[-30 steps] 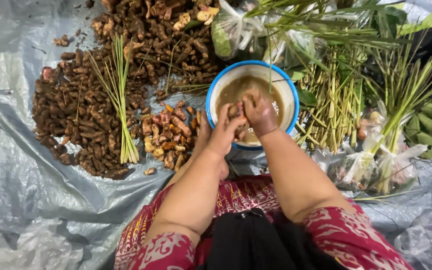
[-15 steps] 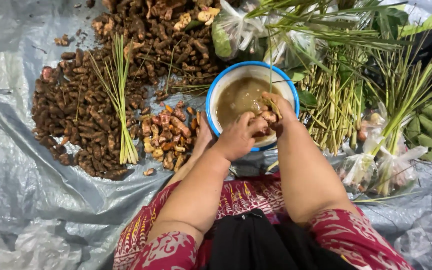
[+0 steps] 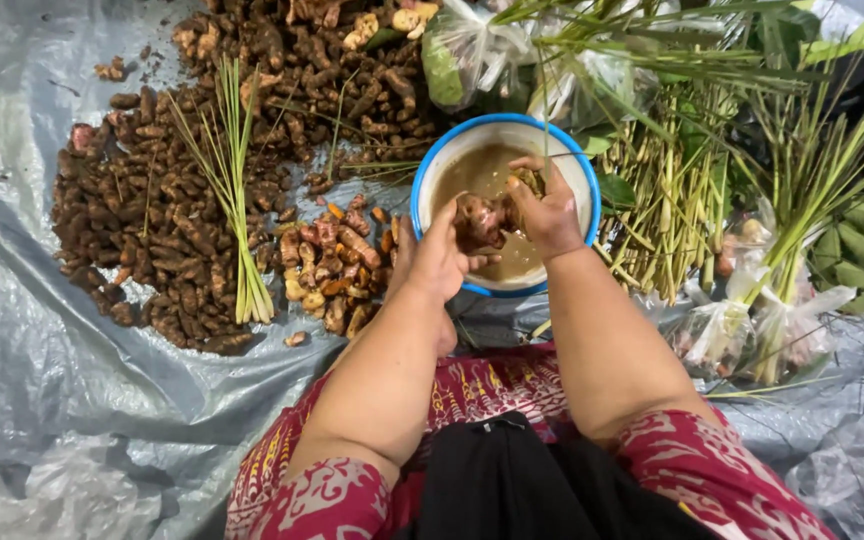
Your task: Washing ginger roots in a bowl of water and packing them into a plastic bag with leaves
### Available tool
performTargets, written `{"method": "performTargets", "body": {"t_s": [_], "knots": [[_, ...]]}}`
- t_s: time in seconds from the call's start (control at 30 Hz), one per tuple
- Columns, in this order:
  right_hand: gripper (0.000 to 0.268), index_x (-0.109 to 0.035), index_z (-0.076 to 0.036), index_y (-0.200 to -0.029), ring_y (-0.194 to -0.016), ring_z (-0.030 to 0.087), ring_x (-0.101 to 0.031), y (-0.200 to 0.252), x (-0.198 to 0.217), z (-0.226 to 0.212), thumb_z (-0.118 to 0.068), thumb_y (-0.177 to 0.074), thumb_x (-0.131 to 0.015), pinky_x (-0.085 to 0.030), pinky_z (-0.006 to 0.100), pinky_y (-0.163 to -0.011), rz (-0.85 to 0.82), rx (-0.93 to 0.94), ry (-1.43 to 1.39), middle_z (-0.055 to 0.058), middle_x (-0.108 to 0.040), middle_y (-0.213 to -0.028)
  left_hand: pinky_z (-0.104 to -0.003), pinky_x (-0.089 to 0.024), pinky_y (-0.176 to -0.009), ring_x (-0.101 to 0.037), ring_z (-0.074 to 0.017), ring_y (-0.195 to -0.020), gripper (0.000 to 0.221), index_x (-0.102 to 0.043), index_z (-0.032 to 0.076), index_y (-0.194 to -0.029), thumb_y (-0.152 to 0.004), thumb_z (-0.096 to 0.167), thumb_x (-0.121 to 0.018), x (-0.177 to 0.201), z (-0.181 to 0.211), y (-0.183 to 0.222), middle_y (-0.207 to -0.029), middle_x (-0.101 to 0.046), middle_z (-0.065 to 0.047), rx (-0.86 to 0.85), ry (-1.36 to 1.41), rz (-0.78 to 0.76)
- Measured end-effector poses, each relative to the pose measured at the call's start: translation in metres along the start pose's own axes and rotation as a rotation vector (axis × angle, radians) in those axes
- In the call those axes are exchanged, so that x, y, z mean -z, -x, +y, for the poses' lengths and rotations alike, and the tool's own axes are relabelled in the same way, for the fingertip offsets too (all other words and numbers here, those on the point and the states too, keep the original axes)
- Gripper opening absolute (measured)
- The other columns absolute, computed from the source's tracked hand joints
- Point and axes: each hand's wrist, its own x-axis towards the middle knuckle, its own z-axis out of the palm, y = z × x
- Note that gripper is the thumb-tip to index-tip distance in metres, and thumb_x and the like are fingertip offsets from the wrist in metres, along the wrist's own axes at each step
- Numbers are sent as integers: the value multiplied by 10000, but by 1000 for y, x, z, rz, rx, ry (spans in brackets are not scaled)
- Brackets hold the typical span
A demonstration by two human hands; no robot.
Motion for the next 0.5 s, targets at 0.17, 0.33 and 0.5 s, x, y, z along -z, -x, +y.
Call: {"method": "performTargets", "body": {"t_s": [0.17, 0.33, 0.5], "knots": [[255, -638, -201, -1220, -797, 369, -720, 11, -22, -1, -355, -1021, -673, -603, 490, -695, -133, 307, 725, 92, -669, -986, -380, -654, -788, -749, -297, -1013, 610, -482, 136, -1498, -1067, 547, -350, 6, 32, -1, -1294, -664, -195, 90, 223, -24], [221, -718, -162, -1035, -888, 307, -704, 0, -23, 7, -367, -969, -671, -549, 413, -844, 29, -27, 447, 93, -716, -871, -381, -486, -990, -532, -213, -1072, 558, -370, 120, -1428, -1010, 309, -688, 2, -24, -7, -1176, -558, -82, -607, -450, 27], [241, -769, -145, -1087, -1032, 297, -704, -9, 4, 71, -303, -1028, -597, -538, 378, -952, -79, -1, 426, 133, -743, -1011, -349, -518, -902, -547, -213, -1026, 592, -382, 136, -1395, -948, 236, -757, -8, -31, -8, -1136, -546, -79, -619, -435, 43]]}}
